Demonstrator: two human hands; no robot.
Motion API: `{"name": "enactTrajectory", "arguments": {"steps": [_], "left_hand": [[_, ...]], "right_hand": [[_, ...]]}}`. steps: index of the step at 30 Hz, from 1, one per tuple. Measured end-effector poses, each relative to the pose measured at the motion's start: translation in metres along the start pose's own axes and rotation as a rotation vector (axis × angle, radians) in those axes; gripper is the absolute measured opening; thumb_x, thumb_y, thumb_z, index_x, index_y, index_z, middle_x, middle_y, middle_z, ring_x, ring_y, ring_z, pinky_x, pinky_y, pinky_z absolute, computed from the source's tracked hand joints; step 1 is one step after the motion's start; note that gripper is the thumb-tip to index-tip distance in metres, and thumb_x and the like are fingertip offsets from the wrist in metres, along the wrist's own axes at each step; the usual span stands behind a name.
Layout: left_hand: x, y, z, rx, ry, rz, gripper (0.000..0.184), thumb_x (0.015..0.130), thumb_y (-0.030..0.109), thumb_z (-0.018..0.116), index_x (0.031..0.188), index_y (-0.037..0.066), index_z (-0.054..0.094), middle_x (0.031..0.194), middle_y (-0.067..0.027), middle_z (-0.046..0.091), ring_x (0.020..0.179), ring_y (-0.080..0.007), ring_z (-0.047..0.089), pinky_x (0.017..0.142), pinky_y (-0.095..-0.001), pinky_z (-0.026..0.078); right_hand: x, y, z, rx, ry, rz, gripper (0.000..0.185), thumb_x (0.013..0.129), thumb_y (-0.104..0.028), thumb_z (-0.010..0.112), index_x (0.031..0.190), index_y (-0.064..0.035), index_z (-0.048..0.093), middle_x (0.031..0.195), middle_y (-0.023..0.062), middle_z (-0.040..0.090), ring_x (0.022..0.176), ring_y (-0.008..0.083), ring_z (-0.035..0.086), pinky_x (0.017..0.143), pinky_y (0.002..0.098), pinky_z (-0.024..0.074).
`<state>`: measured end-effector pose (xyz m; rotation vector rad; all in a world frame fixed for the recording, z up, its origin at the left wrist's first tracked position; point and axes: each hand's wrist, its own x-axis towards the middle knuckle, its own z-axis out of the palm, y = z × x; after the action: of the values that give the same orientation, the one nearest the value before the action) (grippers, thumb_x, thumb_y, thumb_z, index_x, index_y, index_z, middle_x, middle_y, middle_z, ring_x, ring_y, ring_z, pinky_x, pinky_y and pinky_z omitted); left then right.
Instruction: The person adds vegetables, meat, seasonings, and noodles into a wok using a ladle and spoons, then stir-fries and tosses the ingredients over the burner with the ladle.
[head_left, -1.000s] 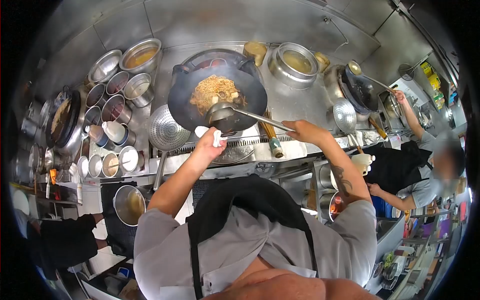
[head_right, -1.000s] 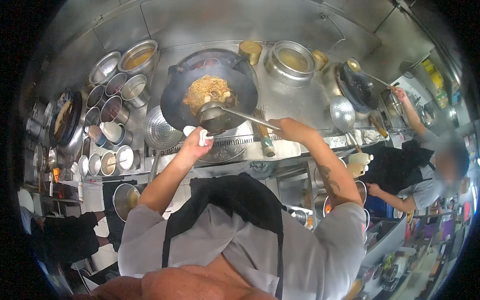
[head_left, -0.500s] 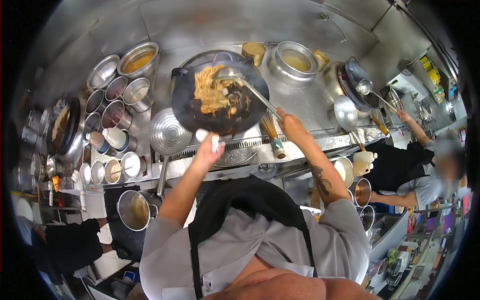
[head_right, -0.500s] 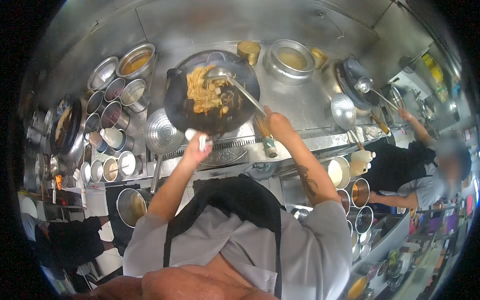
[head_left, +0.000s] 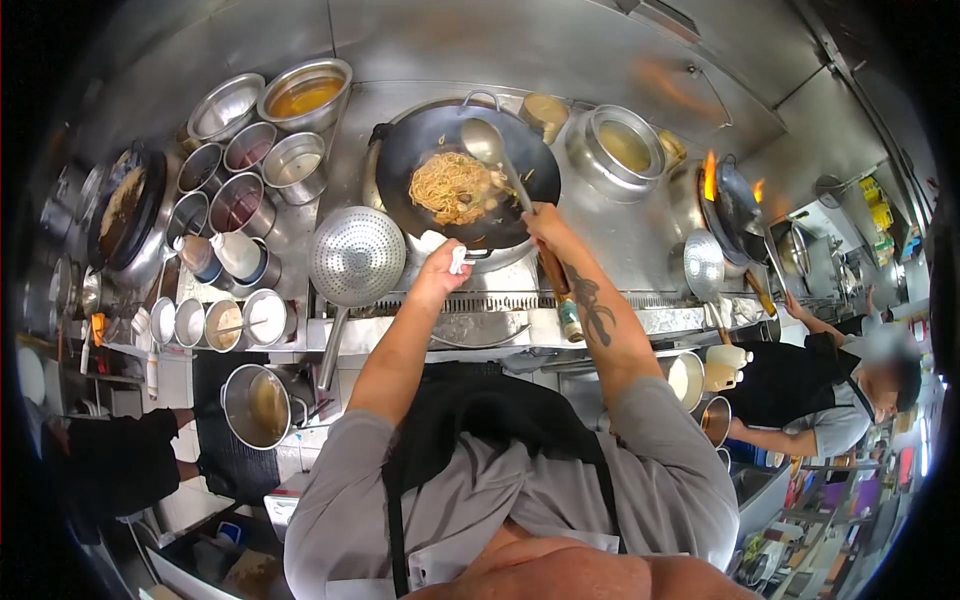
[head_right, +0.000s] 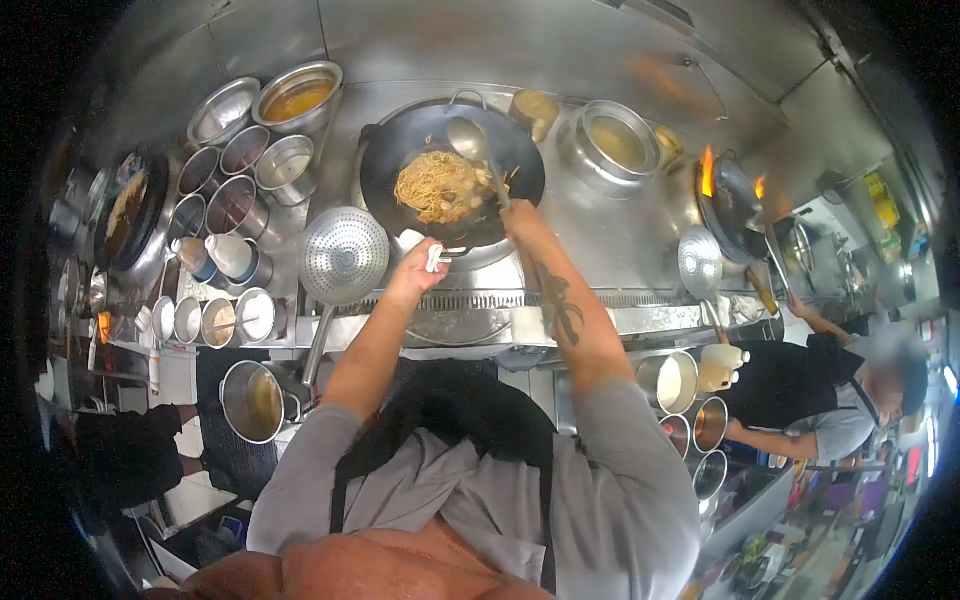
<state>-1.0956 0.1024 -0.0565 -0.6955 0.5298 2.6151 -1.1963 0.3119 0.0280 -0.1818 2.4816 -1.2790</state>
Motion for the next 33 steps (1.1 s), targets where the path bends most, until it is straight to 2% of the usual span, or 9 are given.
{"name": "enactTrajectory", "arguments": {"steps": [5, 7, 9, 15, 18, 24, 25, 28, 33], "left_hand": [[0.006, 0.003, -0.001, -0.020, 0.072, -0.032, 0.007, 0.077, 0.012, 0.059, 0.077, 0.009, 0.053, 0.066, -0.0070, 0.056, 0.055, -0.0189, 0.053, 0.040, -0.0268, 0.039], [-0.001, 0.005, 0.005, -0.011, 0.117, -0.011, 0.008, 0.077, 0.012, 0.059, 0.079, 0.008, 0.053, 0.067, -0.0076, 0.056, 0.056, -0.0191, 0.054, 0.042, -0.0269, 0.039], [-0.003, 0.006, 0.005, -0.014, 0.092, -0.016, 0.007, 0.074, 0.009, 0.059, 0.077, 0.009, 0.053, 0.065, -0.0073, 0.053, 0.058, -0.0189, 0.051, 0.044, -0.0285, 0.040], [-0.092, -0.032, 0.069, -0.088, 0.151, 0.042, 0.007, 0.079, 0.008, 0.054, 0.077, 0.010, 0.047, 0.062, -0.0048, 0.046, 0.052, -0.0179, 0.047, 0.039, -0.0263, 0.035], [-0.091, -0.038, 0.074, -0.088, 0.245, 0.067, 0.006, 0.080, 0.009, 0.052, 0.078, 0.010, 0.046, 0.064, -0.0051, 0.047, 0.053, -0.0186, 0.047, 0.039, -0.0262, 0.034], [-0.111, -0.051, 0.079, -0.047, 0.225, 0.030, 0.005, 0.083, 0.013, 0.050, 0.081, 0.009, 0.047, 0.069, -0.0070, 0.050, 0.054, -0.0192, 0.045, 0.039, -0.0271, 0.034], [-0.111, -0.049, 0.081, -0.045, 0.258, 0.029, 0.006, 0.083, 0.013, 0.050, 0.081, 0.009, 0.047, 0.069, -0.0068, 0.050, 0.054, -0.0193, 0.046, 0.039, -0.0270, 0.034], [-0.070, -0.047, 0.029, -0.050, 0.054, 0.081, 0.007, 0.083, 0.016, 0.052, 0.083, 0.010, 0.050, 0.071, -0.0050, 0.052, 0.058, -0.0180, 0.049, 0.041, -0.0261, 0.037], [-0.099, -0.128, -0.044, 0.107, 0.092, 0.049, 0.007, 0.081, 0.016, 0.054, 0.086, 0.012, 0.052, 0.065, -0.0031, 0.052, 0.051, -0.0156, 0.049, 0.038, -0.0258, 0.037]], "right_hand": [[-0.036, -0.014, 0.038, -0.297, -0.138, -0.220, 0.018, 0.085, -0.012, 0.054, 0.099, -0.0009, 0.050, 0.063, 0.0156, 0.056, 0.043, 0.0220, 0.054, 0.041, 0.0358, 0.0440], [-0.054, 0.026, 0.012, -0.559, -0.093, -0.587, 0.035, 0.082, -0.010, 0.052, 0.117, -0.0068, 0.048, 0.081, 0.0209, 0.062, 0.069, 0.0300, 0.064, 0.059, 0.0388, 0.0506], [-0.086, 0.034, -0.033, -0.776, -0.162, -0.441, 0.042, 0.081, -0.007, 0.049, 0.122, -0.0091, 0.046, 0.092, 0.0220, 0.060, 0.081, 0.0336, 0.063, 0.067, 0.0404, 0.0504], [-0.145, -0.008, -0.090, -1.089, 0.033, -0.516, 0.047, 0.081, -0.008, 0.050, 0.128, -0.0113, 0.045, 0.087, 0.0212, 0.062, 0.075, 0.0341, 0.063, 0.066, 0.0421, 0.0496], [-0.165, -0.004, -0.101, -0.699, -0.091, -0.755, 0.045, 0.082, -0.006, 0.054, 0.127, -0.0051, 0.047, 0.076, 0.0154, 0.061, 0.064, 0.0271, 0.061, 0.059, 0.0407, 0.0477], [-0.223, -0.075, -0.136, -0.477, -0.598, -0.043, 0.042, 0.089, -0.013, 0.052, 0.129, -0.0019, 0.044, 0.079, 0.0187, 0.062, 0.065, 0.0199, 0.056, 0.064, 0.0364, 0.0467], [-0.213, -0.070, -0.131, -0.505, -0.593, -0.008, 0.044, 0.087, -0.013, 0.053, 0.129, -0.0019, 0.044, 0.080, 0.0210, 0.062, 0.068, 0.0263, 0.060, 0.066, 0.0391, 0.0467], [-0.138, 0.028, -0.094, -0.493, -0.253, -0.662, 0.042, 0.084, -0.014, 0.052, 0.125, -0.0078, 0.049, 0.071, 0.0139, 0.062, 0.063, 0.0213, 0.062, 0.055, 0.0360, 0.0482], [-0.148, 0.005, -0.067, -0.869, 0.067, -0.434, 0.041, 0.081, -0.008, 0.049, 0.120, 0.0031, 0.046, 0.080, 0.0221, 0.062, 0.077, 0.0350, 0.063, 0.067, 0.0435, 0.0501]]}}
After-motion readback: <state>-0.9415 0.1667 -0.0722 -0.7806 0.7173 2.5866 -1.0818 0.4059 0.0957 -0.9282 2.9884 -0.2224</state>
